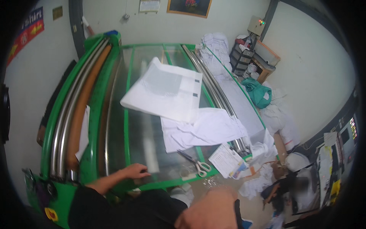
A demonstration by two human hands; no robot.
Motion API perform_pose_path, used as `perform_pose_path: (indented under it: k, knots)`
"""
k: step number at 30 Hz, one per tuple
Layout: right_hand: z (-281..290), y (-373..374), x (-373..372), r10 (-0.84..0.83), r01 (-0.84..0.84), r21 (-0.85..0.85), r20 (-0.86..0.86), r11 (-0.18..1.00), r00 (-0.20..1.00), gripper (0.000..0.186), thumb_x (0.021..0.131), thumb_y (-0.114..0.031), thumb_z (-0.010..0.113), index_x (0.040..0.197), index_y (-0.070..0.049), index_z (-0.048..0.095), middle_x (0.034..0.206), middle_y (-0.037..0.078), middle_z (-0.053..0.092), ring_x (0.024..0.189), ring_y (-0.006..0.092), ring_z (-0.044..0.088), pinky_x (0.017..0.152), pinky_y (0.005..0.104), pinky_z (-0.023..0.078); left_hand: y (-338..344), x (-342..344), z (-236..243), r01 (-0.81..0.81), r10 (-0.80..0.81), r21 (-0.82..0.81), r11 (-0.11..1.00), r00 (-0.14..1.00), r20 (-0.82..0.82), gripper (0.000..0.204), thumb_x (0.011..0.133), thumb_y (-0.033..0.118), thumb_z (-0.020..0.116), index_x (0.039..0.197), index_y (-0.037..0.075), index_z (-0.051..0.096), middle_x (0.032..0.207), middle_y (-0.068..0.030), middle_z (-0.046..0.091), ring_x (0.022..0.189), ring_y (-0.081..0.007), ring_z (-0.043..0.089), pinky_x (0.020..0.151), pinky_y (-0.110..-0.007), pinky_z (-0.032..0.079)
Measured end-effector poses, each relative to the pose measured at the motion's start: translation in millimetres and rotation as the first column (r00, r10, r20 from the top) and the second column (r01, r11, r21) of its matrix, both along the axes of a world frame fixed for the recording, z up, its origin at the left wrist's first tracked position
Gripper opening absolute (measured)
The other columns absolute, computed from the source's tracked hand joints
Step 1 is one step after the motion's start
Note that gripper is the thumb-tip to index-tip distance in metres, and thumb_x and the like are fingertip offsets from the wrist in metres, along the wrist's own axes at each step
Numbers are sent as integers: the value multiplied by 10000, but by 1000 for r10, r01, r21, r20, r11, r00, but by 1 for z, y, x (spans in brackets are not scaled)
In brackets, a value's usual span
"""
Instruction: The person places a white t-shirt on a green heat press machine, smooths it, and uses scissors to trim excess fabric along the edges. The person then feeds the trimmed shirt through the machine's rollers and removes it.
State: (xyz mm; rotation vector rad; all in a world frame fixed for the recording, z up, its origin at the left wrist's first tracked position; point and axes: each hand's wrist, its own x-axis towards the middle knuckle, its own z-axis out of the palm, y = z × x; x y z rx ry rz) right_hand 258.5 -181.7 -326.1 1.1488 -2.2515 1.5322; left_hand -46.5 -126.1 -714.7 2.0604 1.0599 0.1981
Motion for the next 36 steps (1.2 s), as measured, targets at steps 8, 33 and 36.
perform_pose_path:
  k: [8,33,36]
  knots:
    - [76,-52,83,1,-57,312,176,948,984,269,978,-319,724,1020,-54,695,938,114,707,929,314,696,885,421,534,-39,-24,57,79,-559,-966,247,826,-76,338,1017,356,729,1191,75,657,965,-58,672,883,-223,721,745,-440,661]
    - [-238,33,-4,103,1,-451,207,893,973,615,952,-619,779,937,-7,717,855,122,647,797,340,610,754,445,446,-105,-91,7,-226,103,-855,467,974,-202,309,1064,235,651,1284,32,724,1109,-41,747,1046,-135,688,930,-315,565]
    - [-221,3,21,-194,258,-366,203,894,960,646,937,-662,768,888,-22,687,857,120,633,813,343,604,776,447,447,-85,-64,14,-289,180,-800,526,957,-227,286,1068,223,654,1265,27,722,1091,-44,752,1055,-143,696,941,-320,559]
